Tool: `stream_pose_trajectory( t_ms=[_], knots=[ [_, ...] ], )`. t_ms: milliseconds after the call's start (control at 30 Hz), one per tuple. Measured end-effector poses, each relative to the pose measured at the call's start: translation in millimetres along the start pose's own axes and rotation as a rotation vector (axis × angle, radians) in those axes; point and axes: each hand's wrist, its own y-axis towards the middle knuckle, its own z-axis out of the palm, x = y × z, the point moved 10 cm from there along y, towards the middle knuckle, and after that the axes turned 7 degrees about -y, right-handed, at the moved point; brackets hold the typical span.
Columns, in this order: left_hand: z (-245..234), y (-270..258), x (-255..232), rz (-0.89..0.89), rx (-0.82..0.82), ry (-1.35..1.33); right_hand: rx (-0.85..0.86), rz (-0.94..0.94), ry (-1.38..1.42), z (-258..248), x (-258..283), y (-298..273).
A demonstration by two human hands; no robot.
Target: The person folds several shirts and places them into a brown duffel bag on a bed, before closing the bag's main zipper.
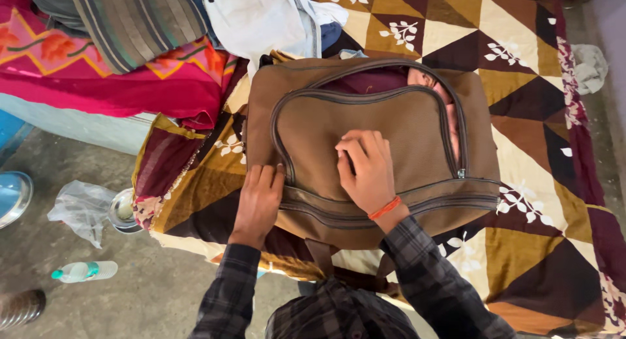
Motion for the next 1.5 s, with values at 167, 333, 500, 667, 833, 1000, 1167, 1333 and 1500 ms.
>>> stream_pose_trajectory(
  t_ms=[167,333,500,667,833,1000,1167,1333,1500],
  knots=[
    [-20,18,5,0.083,-0.128,0.05,0.037,0.018,-0.009,0,-2,-4],
    [-20,68,22,0.122,-0.177,0.022,0.083,0.034,-0.035,4,-12,1],
    [-11,110,38,0.19,-0.173,0.014,0.123,0.044,-0.036,15,-32,24],
    [-6,144,41,0.314,-0.197,0.021,0.168,0.109,-0.094,43,-84,66],
    [-1,155,47,0.386,-0.144,-0.019,0.412,0.116,-0.091,89,-115,69],
    [1,154,55,0.371,-0.117,-0.13,0.474,0.208,-0.082,109,-130,67],
    [3,150,59,0.33,-0.118,-0.164,0.382,0.149,-0.04,102,-125,73],
    [2,140,61,0.286,-0.082,-0.142,0.327,0.044,-0.071,85,-110,90],
    [5,126,69,0.22,-0.008,-0.17,0.348,-0.206,-0.06,86,-91,109]
  ],
)
